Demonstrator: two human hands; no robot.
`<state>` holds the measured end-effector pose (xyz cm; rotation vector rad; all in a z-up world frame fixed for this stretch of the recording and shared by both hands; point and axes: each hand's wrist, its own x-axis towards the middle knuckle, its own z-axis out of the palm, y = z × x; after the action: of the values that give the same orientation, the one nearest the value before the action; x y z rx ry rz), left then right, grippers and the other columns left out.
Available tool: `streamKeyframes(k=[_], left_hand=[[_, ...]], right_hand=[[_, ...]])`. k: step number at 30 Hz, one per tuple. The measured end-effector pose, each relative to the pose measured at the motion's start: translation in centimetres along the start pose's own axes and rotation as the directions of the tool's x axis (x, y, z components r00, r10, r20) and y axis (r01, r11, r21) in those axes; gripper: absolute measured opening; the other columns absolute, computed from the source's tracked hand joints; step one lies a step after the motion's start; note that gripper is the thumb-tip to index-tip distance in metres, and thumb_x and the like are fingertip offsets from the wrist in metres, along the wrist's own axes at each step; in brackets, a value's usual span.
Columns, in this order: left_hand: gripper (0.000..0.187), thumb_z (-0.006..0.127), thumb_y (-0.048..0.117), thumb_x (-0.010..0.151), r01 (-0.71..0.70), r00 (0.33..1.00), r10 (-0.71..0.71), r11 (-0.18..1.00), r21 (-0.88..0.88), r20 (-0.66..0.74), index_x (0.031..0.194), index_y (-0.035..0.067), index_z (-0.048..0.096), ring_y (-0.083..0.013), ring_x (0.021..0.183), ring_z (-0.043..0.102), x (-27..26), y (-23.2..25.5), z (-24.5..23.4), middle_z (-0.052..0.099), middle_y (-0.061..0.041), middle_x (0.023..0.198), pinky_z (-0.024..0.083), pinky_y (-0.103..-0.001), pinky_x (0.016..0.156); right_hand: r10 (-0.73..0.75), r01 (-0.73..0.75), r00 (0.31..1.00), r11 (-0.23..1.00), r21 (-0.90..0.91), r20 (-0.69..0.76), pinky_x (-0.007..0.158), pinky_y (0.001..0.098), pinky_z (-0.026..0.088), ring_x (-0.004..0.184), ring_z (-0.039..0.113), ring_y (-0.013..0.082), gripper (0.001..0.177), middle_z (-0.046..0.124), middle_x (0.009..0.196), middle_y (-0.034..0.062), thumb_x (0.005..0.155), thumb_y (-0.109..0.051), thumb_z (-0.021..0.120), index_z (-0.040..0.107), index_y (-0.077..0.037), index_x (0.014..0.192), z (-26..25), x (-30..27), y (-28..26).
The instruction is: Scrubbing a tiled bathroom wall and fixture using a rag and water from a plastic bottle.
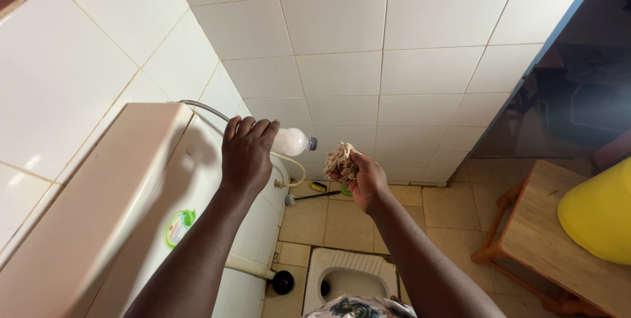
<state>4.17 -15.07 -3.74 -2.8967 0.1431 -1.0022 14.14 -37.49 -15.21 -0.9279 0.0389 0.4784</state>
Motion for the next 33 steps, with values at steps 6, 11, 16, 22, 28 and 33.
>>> streamKeyframes(k=[6, 11, 16, 22, 28, 33], left_hand=[[0.044, 0.061, -0.010, 0.081, 0.034, 0.997, -0.032, 0.999, -0.017, 0.070, 0.119, 0.006, 0.074, -0.0236, 0.110, 0.063, -0.9, -1.3, 2.1, 0.075, -0.006, 0.110, 0.033, -0.045, 0.118], [0.044, 0.061, -0.011, 0.079, 0.051, 0.998, -0.050, 0.999, -0.018, 0.043, 0.117, 0.005, 0.075, -0.0235, 0.108, 0.064, -0.8, -0.8, 1.2, 0.076, -0.006, 0.108, 0.033, -0.045, 0.117], [0.042, 0.061, -0.011, 0.080, 0.050, 0.999, -0.050, 0.998, 0.022, 0.009, 0.116, 0.004, 0.075, -0.0239, 0.108, 0.064, -0.7, -0.5, 0.5, 0.076, -0.007, 0.107, 0.034, -0.045, 0.117], [0.040, 0.061, -0.011, 0.080, 0.066, 0.996, -0.068, 0.997, 0.027, 0.055, 0.115, 0.004, 0.075, -0.0234, 0.107, 0.064, -1.0, -0.6, 0.1, 0.076, -0.007, 0.105, 0.034, -0.045, 0.116], [0.048, 0.063, -0.013, 0.075, 0.074, 0.997, -0.074, 0.997, -0.017, 0.006, 0.120, 0.003, 0.072, -0.0239, 0.109, 0.063, -0.7, -0.9, -0.3, 0.075, -0.008, 0.111, 0.036, -0.044, 0.113], [0.063, 0.071, -0.008, 0.069, 0.192, 0.972, -0.212, 0.965, -0.176, -0.102, 0.130, 0.005, 0.063, -0.0302, 0.124, 0.059, 0.7, -0.7, -3.0, 0.069, -0.011, 0.126, 0.033, -0.052, 0.116]], right_hand=[[0.004, -0.004, 1.000, 0.999, -0.033, 0.001, 0.091, 0.0437, 0.063, 0.107, 0.071, 0.0283, 0.043, 0.069, 0.122, 0.0180, 0.107, -0.029, 0.045, 0.057, 0.004, 0.131, 0.9, -0.8, -0.8], [-0.005, 0.006, 1.000, 1.000, -0.017, 0.029, 0.090, 0.0439, 0.062, 0.104, 0.071, 0.0281, 0.041, 0.069, 0.119, 0.0172, 0.106, -0.029, 0.045, 0.057, 0.004, 0.128, 0.7, -0.1, -0.2], [-0.025, 0.024, 0.996, 1.000, 0.009, 0.082, 0.089, 0.0450, 0.062, 0.103, 0.071, 0.0289, 0.041, 0.069, 0.117, 0.0180, 0.107, -0.028, 0.045, 0.057, 0.005, 0.126, -0.2, 0.9, 0.9], [-0.012, 0.013, 0.998, 1.000, -0.008, 0.057, 0.090, 0.0443, 0.062, 0.104, 0.071, 0.0293, 0.040, 0.069, 0.119, 0.0183, 0.107, -0.028, 0.045, 0.057, 0.005, 0.127, 0.3, 0.5, 0.6], [-0.032, 0.031, 0.996, 0.999, 0.012, 0.088, 0.088, 0.0456, 0.063, 0.105, 0.070, 0.0305, 0.042, 0.068, 0.121, 0.0196, 0.107, -0.028, 0.046, 0.056, 0.006, 0.129, -0.3, 1.4, 1.0], [-0.021, 0.014, 0.996, 0.997, 0.082, 0.084, 0.088, 0.0452, 0.063, 0.106, 0.071, 0.0322, 0.042, 0.069, 0.123, 0.0188, 0.105, -0.028, 0.048, 0.057, 0.006, 0.128, -1.6, 3.0, 1.6]])
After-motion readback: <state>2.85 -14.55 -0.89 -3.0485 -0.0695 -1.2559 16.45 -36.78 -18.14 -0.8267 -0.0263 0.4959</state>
